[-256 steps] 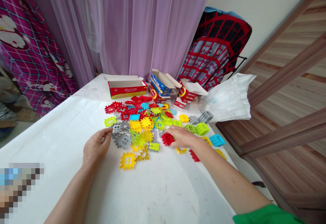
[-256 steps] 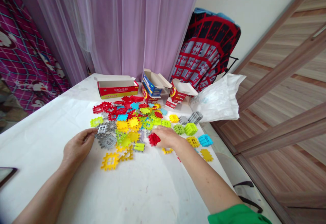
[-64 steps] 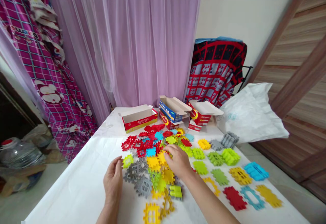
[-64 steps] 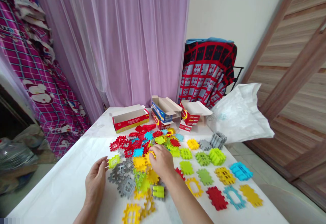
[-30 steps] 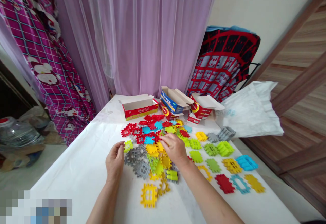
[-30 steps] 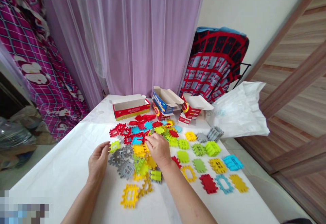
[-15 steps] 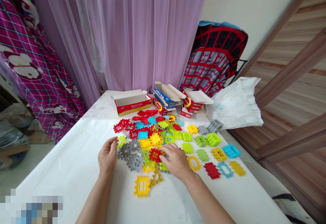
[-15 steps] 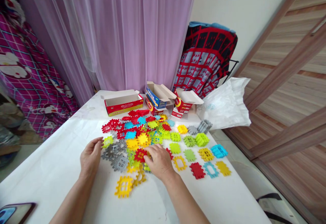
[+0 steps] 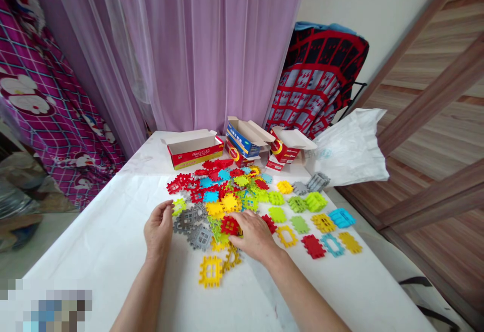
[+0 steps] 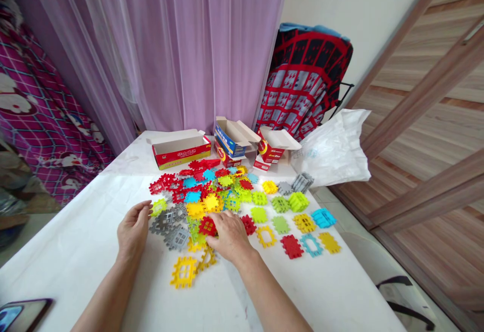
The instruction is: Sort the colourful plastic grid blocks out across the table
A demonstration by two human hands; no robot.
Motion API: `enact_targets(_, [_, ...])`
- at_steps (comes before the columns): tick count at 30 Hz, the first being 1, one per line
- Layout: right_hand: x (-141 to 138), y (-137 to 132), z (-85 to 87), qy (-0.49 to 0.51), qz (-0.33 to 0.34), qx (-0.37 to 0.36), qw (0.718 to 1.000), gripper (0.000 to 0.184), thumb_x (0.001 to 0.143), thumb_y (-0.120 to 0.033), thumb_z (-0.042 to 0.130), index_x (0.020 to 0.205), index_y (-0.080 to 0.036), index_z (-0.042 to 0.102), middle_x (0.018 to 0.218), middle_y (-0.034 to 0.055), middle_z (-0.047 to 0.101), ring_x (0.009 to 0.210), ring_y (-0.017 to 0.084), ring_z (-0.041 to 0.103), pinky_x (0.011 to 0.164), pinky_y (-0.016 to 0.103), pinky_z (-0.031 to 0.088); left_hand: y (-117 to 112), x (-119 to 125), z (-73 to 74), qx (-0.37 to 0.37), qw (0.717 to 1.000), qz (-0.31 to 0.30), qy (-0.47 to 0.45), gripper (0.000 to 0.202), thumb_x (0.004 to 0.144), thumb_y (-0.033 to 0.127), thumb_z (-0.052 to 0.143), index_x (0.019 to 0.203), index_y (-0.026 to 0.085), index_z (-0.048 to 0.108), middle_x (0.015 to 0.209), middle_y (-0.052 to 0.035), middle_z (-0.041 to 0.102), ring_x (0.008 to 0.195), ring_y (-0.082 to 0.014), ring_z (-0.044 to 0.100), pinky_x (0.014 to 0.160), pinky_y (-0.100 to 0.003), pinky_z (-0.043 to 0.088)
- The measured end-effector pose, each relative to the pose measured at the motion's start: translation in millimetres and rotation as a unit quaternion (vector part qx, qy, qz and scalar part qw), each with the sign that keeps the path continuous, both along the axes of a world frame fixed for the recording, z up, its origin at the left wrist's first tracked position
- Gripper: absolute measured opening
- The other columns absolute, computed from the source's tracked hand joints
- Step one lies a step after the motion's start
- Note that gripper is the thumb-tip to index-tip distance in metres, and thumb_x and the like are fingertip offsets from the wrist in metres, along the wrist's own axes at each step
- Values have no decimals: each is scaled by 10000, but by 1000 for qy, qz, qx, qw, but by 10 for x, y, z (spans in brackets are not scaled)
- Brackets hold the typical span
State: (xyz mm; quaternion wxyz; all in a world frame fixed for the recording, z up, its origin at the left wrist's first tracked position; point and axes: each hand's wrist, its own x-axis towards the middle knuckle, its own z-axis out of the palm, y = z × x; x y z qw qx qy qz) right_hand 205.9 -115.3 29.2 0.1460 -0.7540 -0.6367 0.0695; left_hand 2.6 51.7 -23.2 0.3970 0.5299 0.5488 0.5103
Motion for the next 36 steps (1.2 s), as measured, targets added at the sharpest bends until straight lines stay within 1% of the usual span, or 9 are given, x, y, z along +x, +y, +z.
enact_targets(3, [-7, -4, 4, 3, -6, 3, 1000, 458, 780, -269, 655, 1233, -235, 601, 1117, 70, 669, 1070, 243, 565, 910, 355, 437, 4, -4, -8, -1, 1000, 1, 1, 371, 734, 487, 549, 929, 214, 707, 904, -52, 755, 870, -223, 701, 812, -357, 544])
enact_targets(9, [114, -137, 91, 46, 25, 21, 998, 559, 766, -176, 622, 1318, -178, 534, 1277, 103, 611, 1184, 230, 544, 1012, 355, 422, 16, -10, -24, -5, 1000, -2, 1, 380, 743, 490, 548, 954, 214, 703, 912, -53, 747, 879, -225, 700, 796, -351, 543])
enact_targets(12, [346, -274, 174, 44, 25, 14, 999, 625, 741, -139, 603, 1356, -179, 500, 1335, 108, 587, 1237, 228, 529, 1063, 380, 400, 22, -7, -36, -7, 1000, -3, -1, 386, 749, 492, 549, 972, 215, 699, 934, -55, 743, 894, -226, 697, 809, -353, 537])
enact_targets(16, [813, -458, 326, 24, 0, 11, 1000, 694, 699, -105, 567, 1384, -173, 480, 1378, 115, 565, 1274, 230, 517, 1081, 395, 395, 29, -4, -50, -7, 1000, -4, -3, 376, 755, 479, 553, 979, 217, 701, 939, -51, 742, 907, -222, 696, 822, -348, 534])
enact_targets(19, [1083, -548, 430, 10, -3, -21, 1000, 722, 678, -91, 556, 1391, -183, 486, 1392, 109, 559, 1278, 231, 521, 1079, 387, 401, 38, -10, -60, -10, 1000, -2, 2, 380, 752, 481, 562, 983, 218, 707, 941, -51, 744, 901, -223, 698, 807, -346, 539])
enact_targets(21, [1164, -568, 459, 1, 8, -55, 998, 739, 668, -88, 563, 1397, -186, 486, 1395, 112, 558, 1275, 239, 525, 1074, 386, 405, 46, -16, -70, -11, 1000, 0, 7, 391, 746, 492, 569, 987, 218, 710, 940, -49, 745, 896, -223, 698, 796, -343, 542])
enact_targets(25, [1155, -519, 416, 2, 46, -106, 993, 775, 656, -95, 589, 1416, -173, 464, 1397, 139, 550, 1270, 265, 526, 1062, 392, 412, 66, -26, -97, -11, 1000, 3, 15, 382, 744, 481, 575, 984, 218, 712, 916, -40, 744, 887, -214, 701, 784, -330, 546])
enact_targets(30, [1102, -399, 354, 4, 89, -109, 990, 788, 665, -85, 584, 1432, -193, 439, 1411, 126, 539, 1275, 259, 517, 1067, 388, 401, 77, -32, -113, -13, 1000, 3, 17, 355, 758, 457, 576, 998, 232, 709, 900, -28, 738, 876, -201, 703, 742, -301, 548])
enact_targets(36, [1086, -351, 359, 1, 117, -115, 987, 777, 675, -66, 575, 1430, -185, 436, 1405, 133, 540, 1286, 253, 506, 1078, 385, 386, 68, -37, -117, -14, 1000, 4, 17, 346, 764, 457, 579, 1002, 241, 708, 912, -21, 737, 883, -197, 698, 790, -313, 545])
